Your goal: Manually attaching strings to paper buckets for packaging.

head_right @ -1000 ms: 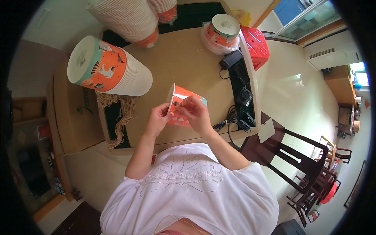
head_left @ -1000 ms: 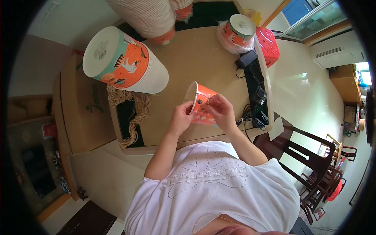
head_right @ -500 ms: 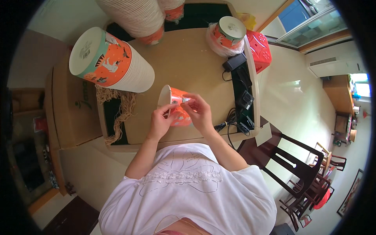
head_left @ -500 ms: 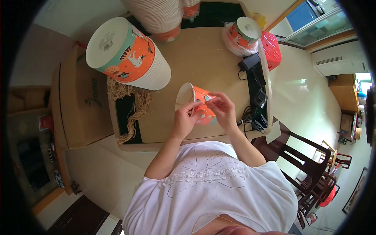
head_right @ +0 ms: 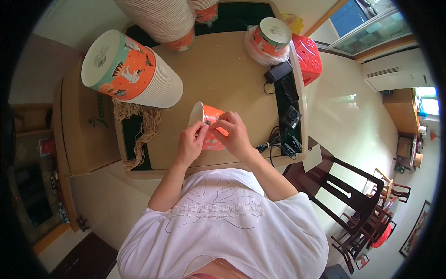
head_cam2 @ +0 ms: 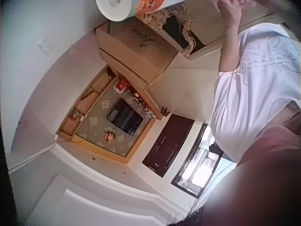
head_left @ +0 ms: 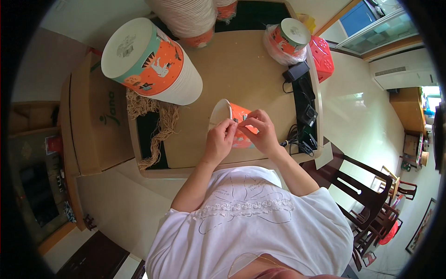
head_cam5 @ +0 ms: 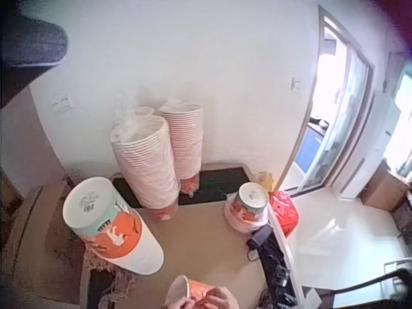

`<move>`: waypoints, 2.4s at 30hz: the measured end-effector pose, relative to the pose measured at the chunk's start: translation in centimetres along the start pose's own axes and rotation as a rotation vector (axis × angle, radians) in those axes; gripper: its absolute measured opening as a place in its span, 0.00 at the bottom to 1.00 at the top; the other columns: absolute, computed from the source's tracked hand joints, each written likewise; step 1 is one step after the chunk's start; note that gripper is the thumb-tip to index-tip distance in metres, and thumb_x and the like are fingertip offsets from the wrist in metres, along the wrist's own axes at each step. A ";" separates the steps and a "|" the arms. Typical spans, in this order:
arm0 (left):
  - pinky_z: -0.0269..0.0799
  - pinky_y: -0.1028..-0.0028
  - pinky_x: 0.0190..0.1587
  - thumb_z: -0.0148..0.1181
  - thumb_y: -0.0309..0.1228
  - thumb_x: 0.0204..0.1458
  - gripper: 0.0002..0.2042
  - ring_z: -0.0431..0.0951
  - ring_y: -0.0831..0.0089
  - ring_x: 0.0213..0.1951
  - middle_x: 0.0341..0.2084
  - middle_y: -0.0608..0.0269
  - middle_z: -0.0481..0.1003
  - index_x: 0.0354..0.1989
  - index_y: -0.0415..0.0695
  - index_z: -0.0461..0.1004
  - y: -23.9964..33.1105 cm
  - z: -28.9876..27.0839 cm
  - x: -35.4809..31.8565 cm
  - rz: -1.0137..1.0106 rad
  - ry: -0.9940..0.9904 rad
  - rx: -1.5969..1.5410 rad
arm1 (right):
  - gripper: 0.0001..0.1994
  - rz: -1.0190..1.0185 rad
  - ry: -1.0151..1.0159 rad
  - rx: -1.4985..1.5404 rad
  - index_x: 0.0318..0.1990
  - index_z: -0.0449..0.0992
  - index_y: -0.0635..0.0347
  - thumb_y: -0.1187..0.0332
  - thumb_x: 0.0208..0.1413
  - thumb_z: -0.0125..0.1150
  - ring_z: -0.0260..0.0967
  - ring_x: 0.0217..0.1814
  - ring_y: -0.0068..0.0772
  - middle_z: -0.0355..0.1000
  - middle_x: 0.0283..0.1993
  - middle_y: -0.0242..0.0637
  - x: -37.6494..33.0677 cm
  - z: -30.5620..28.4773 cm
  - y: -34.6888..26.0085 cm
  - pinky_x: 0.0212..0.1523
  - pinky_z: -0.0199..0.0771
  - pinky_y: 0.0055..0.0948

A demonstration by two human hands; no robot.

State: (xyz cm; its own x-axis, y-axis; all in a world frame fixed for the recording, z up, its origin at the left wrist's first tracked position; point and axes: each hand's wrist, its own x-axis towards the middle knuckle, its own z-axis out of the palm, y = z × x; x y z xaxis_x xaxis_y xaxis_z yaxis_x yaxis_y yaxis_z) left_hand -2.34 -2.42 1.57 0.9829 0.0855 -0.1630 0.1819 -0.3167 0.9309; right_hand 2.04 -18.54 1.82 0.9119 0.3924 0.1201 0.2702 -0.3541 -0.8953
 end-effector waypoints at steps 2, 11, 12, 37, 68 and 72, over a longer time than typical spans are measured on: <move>0.70 0.74 0.26 0.52 0.29 0.60 0.08 0.75 0.75 0.24 0.21 0.56 0.73 0.34 0.36 0.72 0.8 0.0 -0.1 0.009 0.006 0.011 | 0.07 -0.349 0.145 -0.216 0.34 0.76 0.60 0.74 0.46 0.66 0.69 0.36 0.35 0.72 0.33 0.37 0.7 -0.1 0.1 0.33 0.71 0.29; 0.66 0.71 0.26 0.51 0.29 0.60 0.07 0.70 0.71 0.21 0.20 0.52 0.70 0.34 0.37 0.69 -0.2 -0.1 0.1 0.080 0.041 0.093 | 0.05 0.254 -0.157 0.236 0.33 0.73 0.62 0.77 0.51 0.63 0.60 0.25 0.18 0.67 0.27 0.32 0.2 0.5 0.4 0.25 0.62 0.20; 0.68 0.73 0.27 0.52 0.27 0.59 0.05 0.72 0.72 0.23 0.21 0.53 0.72 0.38 0.38 0.68 -0.4 -0.2 0.2 0.091 0.017 0.107 | 0.06 0.298 -0.180 0.233 0.32 0.73 0.62 0.76 0.49 0.64 0.61 0.23 0.21 0.68 0.26 0.36 0.3 0.4 0.4 0.25 0.63 0.23; 0.74 0.71 0.32 0.59 0.23 0.50 0.06 0.79 0.71 0.27 0.23 0.57 0.77 0.37 0.38 0.73 -2.2 0.2 0.6 -0.017 0.172 0.007 | 0.06 -0.066 -0.082 -0.014 0.33 0.73 0.62 0.77 0.47 0.62 0.72 0.40 0.46 0.73 0.41 0.42 0.7 0.4 0.1 0.38 0.75 0.35; 0.77 0.73 0.41 0.54 0.25 0.55 0.12 0.81 0.70 0.37 0.34 0.55 0.80 0.46 0.35 0.73 -1.4 -0.4 -0.1 -0.020 -0.101 -0.235 | 0.06 -0.020 -0.068 -0.002 0.35 0.71 0.63 0.78 0.49 0.60 0.73 0.38 0.45 0.71 0.41 0.43 0.0 1.3 0.9 0.36 0.77 0.34; 0.77 0.72 0.42 0.57 0.25 0.52 0.15 0.82 0.68 0.37 0.34 0.53 0.80 0.48 0.36 0.73 -1.1 -0.7 -0.2 -0.052 -0.088 -0.182 | 0.06 -0.021 -0.081 0.001 0.36 0.71 0.62 0.77 0.50 0.59 0.73 0.36 0.49 0.70 0.39 0.44 -0.1 1.1 1.2 0.35 0.76 0.37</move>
State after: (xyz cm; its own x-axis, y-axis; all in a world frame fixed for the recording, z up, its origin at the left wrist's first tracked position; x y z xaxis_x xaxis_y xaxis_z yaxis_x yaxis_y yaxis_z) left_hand -2.77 -1.44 0.83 0.9724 0.0122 -0.2330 0.2325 -0.1371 0.9629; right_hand 1.92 -18.07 0.20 0.8780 0.4674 0.1032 0.2885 -0.3447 -0.8933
